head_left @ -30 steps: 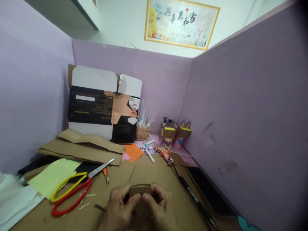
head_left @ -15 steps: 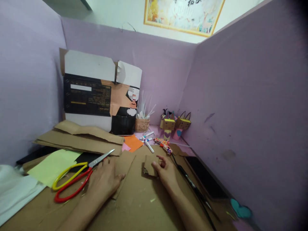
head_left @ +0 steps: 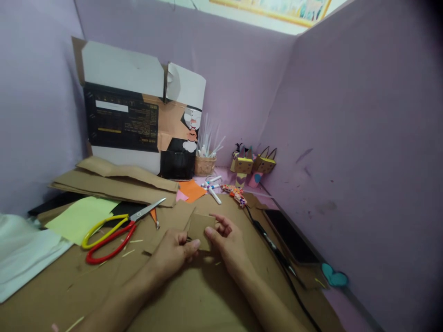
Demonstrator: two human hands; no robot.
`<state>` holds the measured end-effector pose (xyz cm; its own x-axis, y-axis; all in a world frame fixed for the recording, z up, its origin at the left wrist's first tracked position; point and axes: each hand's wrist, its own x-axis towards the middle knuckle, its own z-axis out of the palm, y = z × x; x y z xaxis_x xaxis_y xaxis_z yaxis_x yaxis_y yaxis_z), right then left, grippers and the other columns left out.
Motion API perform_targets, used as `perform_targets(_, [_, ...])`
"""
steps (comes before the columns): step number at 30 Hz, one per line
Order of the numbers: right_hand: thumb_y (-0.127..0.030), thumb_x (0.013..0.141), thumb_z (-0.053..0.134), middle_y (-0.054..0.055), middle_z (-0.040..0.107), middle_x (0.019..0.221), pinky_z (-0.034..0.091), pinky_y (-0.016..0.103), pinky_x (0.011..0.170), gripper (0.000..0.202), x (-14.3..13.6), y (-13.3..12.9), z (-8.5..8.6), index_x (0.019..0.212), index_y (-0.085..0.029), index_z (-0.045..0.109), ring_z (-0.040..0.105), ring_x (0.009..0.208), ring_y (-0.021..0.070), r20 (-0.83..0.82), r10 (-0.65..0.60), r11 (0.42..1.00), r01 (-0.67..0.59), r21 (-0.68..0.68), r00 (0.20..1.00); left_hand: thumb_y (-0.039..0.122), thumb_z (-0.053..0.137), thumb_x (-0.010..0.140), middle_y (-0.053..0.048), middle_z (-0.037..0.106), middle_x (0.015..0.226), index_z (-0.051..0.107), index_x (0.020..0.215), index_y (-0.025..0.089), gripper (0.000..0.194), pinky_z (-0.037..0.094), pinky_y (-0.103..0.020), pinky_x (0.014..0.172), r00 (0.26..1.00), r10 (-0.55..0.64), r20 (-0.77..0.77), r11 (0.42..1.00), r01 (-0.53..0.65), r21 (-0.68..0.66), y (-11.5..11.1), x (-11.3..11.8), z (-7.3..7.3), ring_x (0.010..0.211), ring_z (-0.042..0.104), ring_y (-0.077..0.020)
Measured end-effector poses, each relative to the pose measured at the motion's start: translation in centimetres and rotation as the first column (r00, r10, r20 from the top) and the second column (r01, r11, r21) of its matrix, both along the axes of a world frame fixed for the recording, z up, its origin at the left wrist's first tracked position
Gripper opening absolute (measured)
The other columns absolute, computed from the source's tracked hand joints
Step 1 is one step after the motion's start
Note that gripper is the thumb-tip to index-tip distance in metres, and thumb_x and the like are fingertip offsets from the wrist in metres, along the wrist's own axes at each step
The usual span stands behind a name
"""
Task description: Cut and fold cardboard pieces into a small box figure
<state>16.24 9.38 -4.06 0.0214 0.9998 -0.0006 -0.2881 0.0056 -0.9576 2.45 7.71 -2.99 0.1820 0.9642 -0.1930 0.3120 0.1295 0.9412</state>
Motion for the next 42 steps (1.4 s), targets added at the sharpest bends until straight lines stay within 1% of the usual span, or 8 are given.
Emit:
perform_targets(5, [-0.029, 0.057, 0.070, 0.003, 0.065, 0.064, 0.047, 0.027, 0.059, 0.026, 0.3, -0.4, -0.2, 0.077, -0.014, 0.063, 0.060, 0.058, 0.0154, -0.040, 0.193, 0.981, -0.194, -0.021, 0.980, 0.051, 0.053, 0.059, 0.006, 0.035, 0.034, 0.045, 0.043, 0.018, 0.038, 0.016, -0.021, 0.039, 0.998, 0.064, -0.003, 0.995, -0.064, -0.074, -0.4, 1.1, -0.5, 0.034, 0.025, -0.0065])
perform_targets(10, [-0.031, 0.058, 0.067, 0.003, 0.065, 0.061, 0.047, 0.027, 0.055, 0.025, 1.7, 0.8, -0.3, 0.075, -0.013, 0.063, 0.060, 0.056, 0.0161, 0.157, 0.075, 0.997, -0.075, -0.004, 0.985, 0.058, 0.044, 0.069, 0.005, 0.028, 0.038, 0.035, 0.040, 0.020, 0.048, 0.016, -0.023, 0.042, 0.962, 0.043, -0.271, 0.995, -0.016, 0.100, 0.0, 0.1, 1.1, 0.038, 0.026, -0.0086])
perform_targets(14, [-0.027, 0.060, 0.066, 0.001, 0.062, 0.056, 0.046, 0.026, 0.049, 0.038, 3.1, 3.6, -1.8, 0.093, -0.007, 0.060, 0.057, 0.049, 0.0152, 0.281, -0.082, 0.996, 0.087, -0.004, 0.956, 0.064, 0.041, 0.070, -0.002, 0.057, 0.061, 0.055, 0.060, 0.022, 0.045, 0.028, -0.025, 0.049, 0.619, 0.394, -0.680, 0.916, -0.203, 0.345, 1.7, -3.4, 2.7, 0.062, 0.053, -0.0211])
perform_targets(19, [-0.018, 0.062, 0.063, 0.010, 0.066, 0.100, 0.050, 0.031, 0.073, 0.065, 3.2, 5.6, -3.7, 0.123, -0.013, 0.043, 0.063, 0.087, 0.0203, 0.374, -0.200, 0.980, 0.177, 0.094, 0.906, 0.060, 0.044, 0.068, -0.013, 0.055, 0.115, 0.048, 0.117, 0.019, 0.064, 0.042, -0.039, 0.074, 0.475, 0.253, -0.843, 0.961, -0.021, 0.277, 2.1, -4.2, 1.8, 0.102, 0.052, -0.0322])
perform_targets(24, [-0.021, 0.059, 0.066, 0.012, 0.054, 0.124, 0.035, 0.043, 0.097, 0.062, 3.6, 5.5, -4.2, 0.119, -0.016, 0.051, 0.048, 0.114, 0.0279, 0.501, -0.288, 0.956, 0.211, 0.206, 0.816, 0.053, 0.044, 0.072, -0.017, 0.054, 0.107, 0.054, 0.107, 0.015, 0.053, 0.043, -0.044, 0.073, 0.329, 0.236, -0.914, 0.947, 0.133, 0.292, 1.1, -2.4, 0.8, 0.100, 0.051, -0.0360])
perform_targets(37, [-0.034, 0.077, 0.046, 0.017, 0.059, 0.112, 0.039, 0.042, 0.091, 0.040, 4.5, 5.3, -3.1, 0.107, -0.010, 0.058, 0.054, 0.104, 0.0264, 0.493, -0.471, 0.877, 0.329, 0.349, 0.731, 0.044, 0.045, 0.074, -0.017, 0.058, 0.109, 0.056, 0.107, 0.015, 0.046, 0.042, -0.047, 0.080, 0.584, 0.338, -0.738, 0.926, -0.066, 0.372, 1.4, -3.0, 1.8, 0.101, 0.053, -0.0358])
perform_targets(40, [-0.031, 0.079, 0.044, 0.015, 0.059, 0.107, 0.041, 0.040, 0.089, 0.035, 4.5, 4.5, -2.1, 0.104, -0.010, 0.056, 0.055, 0.100, 0.0239, 0.431, -0.552, 0.827, 0.403, 0.391, 0.714, 0.043, 0.053, 0.070, -0.012, 0.063, 0.100, 0.056, 0.106, 0.017, 0.044, 0.046, -0.041, 0.075, 0.896, 0.337, -0.289, 0.932, -0.275, 0.236, 1.1, -2.9, 2.5, 0.090, 0.059, -0.0301])
perform_targets(42, [-0.032, 0.080, 0.044, 0.013, 0.059, 0.104, 0.042, 0.038, 0.087, 0.031, 4.2, 3.0, -1.2, 0.103, -0.013, 0.053, 0.056, 0.096, 0.0216, 0.390, -0.579, 0.802, 0.412, 0.432, 0.716, 0.037, 0.054, 0.071, -0.010, 0.066, 0.086, 0.059, 0.099, 0.016, 0.036, 0.049, -0.035, 0.065, 0.920, 0.336, 0.200, 0.942, -0.332, -0.052, 0.6, -2.4, 3.0, 0.074, 0.062, -0.0242])
